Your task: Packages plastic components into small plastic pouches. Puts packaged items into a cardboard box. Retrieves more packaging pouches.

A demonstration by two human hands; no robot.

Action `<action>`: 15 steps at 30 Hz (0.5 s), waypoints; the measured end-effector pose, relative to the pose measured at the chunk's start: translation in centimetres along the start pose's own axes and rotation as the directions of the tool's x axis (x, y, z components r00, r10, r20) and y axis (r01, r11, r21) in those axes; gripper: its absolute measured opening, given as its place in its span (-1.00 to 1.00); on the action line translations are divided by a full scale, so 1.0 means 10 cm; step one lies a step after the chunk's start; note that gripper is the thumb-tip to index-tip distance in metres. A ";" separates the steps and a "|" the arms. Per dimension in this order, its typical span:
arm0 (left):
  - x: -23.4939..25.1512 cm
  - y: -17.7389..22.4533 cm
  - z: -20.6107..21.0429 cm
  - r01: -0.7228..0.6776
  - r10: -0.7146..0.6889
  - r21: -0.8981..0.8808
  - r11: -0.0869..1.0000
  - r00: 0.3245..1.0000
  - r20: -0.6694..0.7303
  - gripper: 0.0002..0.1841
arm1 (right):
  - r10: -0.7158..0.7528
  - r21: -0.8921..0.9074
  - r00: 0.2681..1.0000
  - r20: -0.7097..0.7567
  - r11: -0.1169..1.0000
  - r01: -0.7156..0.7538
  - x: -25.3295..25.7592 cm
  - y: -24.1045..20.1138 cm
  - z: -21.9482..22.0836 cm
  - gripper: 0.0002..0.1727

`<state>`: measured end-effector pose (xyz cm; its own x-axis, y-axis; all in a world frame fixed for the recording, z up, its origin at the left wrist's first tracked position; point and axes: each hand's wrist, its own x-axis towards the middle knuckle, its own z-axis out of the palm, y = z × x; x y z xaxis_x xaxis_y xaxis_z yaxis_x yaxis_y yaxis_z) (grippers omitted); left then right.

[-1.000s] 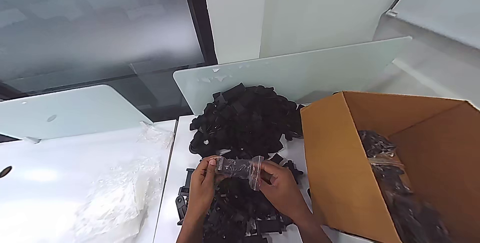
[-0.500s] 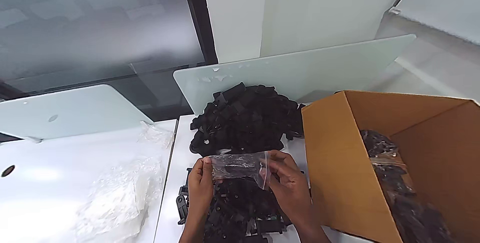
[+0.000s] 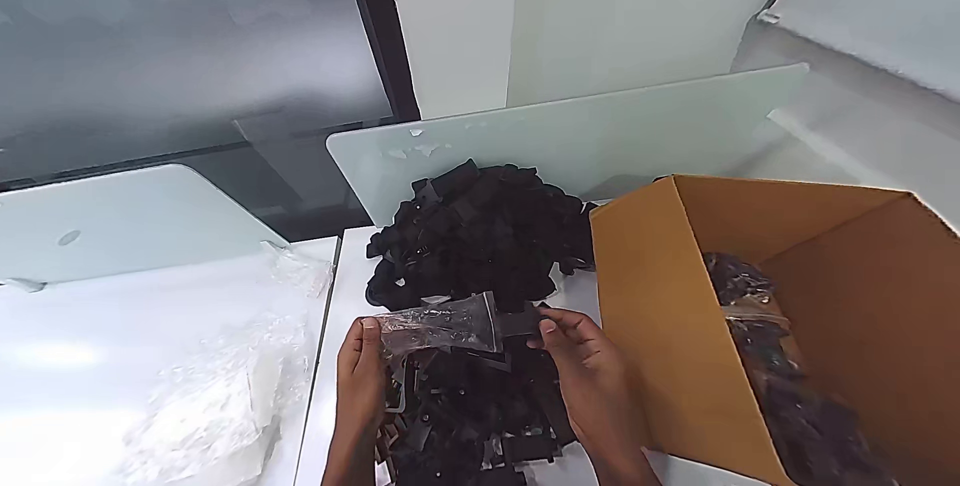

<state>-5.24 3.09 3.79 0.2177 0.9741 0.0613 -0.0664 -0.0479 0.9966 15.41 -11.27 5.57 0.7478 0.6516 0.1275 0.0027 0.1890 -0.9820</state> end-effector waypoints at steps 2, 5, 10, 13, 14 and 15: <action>0.00 -0.05 0.01 0.026 -0.026 -0.003 1.000 0.999 0.030 -0.66 | 0.141 0.115 0.989 0.038 0.983 -0.145 -0.01 0.03 0.02 -0.79; 0.00 -0.12 0.05 0.092 -0.092 -0.006 0.996 0.995 0.029 -0.66 | 0.329 0.345 0.941 0.076 0.877 -0.335 0.00 0.03 0.01 -0.72; 0.02 -0.10 0.12 0.130 -0.133 -0.058 0.990 0.989 -0.068 -0.69 | 0.291 0.366 0.946 -0.145 0.904 -0.222 0.00 0.06 -0.07 -0.71; 0.06 -0.06 0.10 0.091 -0.100 -0.080 0.993 0.988 -0.114 -0.69 | -0.330 -0.223 0.942 -0.059 0.924 0.310 -0.01 0.27 -0.23 -0.76; 0.07 -0.05 0.10 0.079 -0.090 -0.099 0.992 0.989 -0.118 -0.69 | -0.434 -0.373 0.899 0.059 0.826 0.423 0.01 0.32 -0.28 -0.72; 0.08 -0.03 0.10 0.072 -0.085 -0.118 0.990 0.990 -0.113 -0.69 | -0.471 -0.480 0.864 0.178 0.725 0.494 0.02 0.33 -0.30 -0.70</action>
<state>-4.11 3.64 3.57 0.1114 0.9933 -0.0302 -0.1648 0.0484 0.9851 17.61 -12.71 1.92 0.5270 0.6045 0.5974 0.6899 0.1062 -0.7160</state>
